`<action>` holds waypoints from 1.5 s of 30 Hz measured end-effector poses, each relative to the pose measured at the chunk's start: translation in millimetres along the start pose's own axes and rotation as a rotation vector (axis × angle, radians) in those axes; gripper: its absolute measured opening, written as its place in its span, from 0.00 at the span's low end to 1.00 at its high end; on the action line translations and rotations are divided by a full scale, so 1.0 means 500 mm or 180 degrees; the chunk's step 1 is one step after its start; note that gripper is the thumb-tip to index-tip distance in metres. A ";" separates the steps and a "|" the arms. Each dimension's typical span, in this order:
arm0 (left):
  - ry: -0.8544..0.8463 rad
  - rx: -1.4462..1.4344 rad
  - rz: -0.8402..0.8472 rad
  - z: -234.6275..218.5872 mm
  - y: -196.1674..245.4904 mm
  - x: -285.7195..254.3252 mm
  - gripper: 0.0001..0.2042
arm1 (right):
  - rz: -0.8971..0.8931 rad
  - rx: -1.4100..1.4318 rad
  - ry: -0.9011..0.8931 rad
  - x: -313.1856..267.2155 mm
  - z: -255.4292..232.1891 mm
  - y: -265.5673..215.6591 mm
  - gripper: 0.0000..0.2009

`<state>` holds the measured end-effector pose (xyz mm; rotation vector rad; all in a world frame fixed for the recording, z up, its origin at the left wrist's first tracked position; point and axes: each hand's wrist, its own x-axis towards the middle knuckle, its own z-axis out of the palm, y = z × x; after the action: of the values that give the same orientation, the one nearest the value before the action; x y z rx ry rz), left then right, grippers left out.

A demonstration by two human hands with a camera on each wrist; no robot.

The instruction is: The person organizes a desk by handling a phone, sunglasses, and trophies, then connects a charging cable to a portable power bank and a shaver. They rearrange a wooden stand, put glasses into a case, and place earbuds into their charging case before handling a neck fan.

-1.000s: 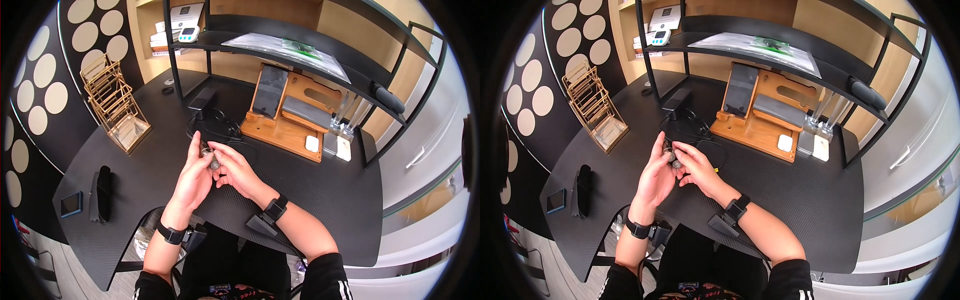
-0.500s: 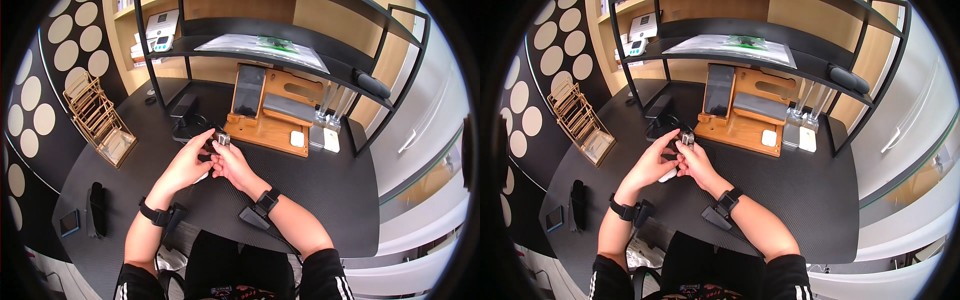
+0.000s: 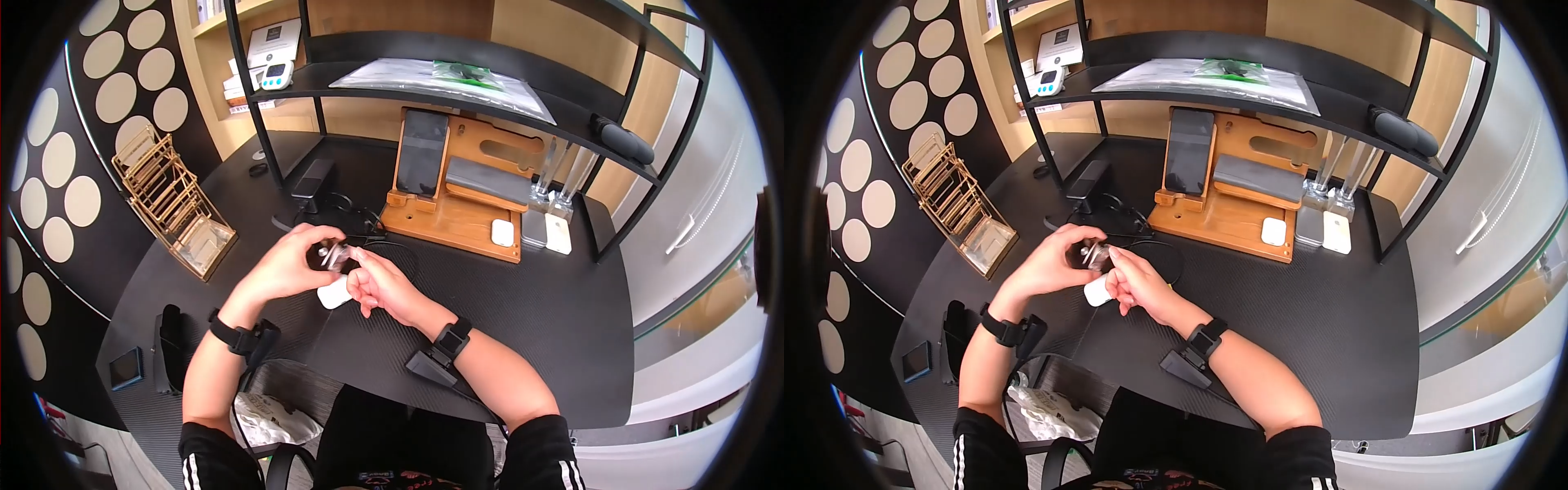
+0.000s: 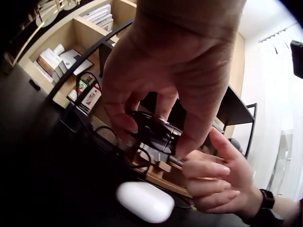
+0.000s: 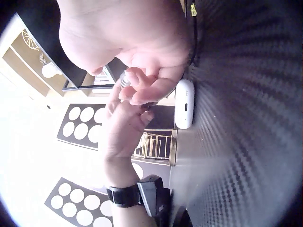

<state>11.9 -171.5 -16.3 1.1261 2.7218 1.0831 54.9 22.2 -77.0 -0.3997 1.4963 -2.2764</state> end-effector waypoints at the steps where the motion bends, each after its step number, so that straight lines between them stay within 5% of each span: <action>1: -0.0061 0.0325 -0.0087 -0.019 -0.002 -0.006 0.26 | -0.0003 0.0016 -0.0006 -0.001 -0.001 -0.001 0.24; 6: -0.0388 0.1310 -0.0112 -0.081 -0.073 -0.022 0.25 | 0.0097 -0.0217 -0.0188 0.000 -0.010 0.004 0.25; 20: -0.1773 0.1487 -0.0345 -0.136 -0.098 -0.068 0.26 | 0.0320 -0.0120 -0.0183 0.006 -0.013 0.014 0.20; 45: -0.1576 0.1456 -0.0073 -0.134 -0.112 -0.144 0.26 | 0.0245 -0.0301 -0.0244 0.004 -0.017 0.023 0.17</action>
<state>13.7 -284.6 -16.4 1.1962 2.6054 0.1273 51.4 24.2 -91.1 -0.4435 1.5575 -2.1133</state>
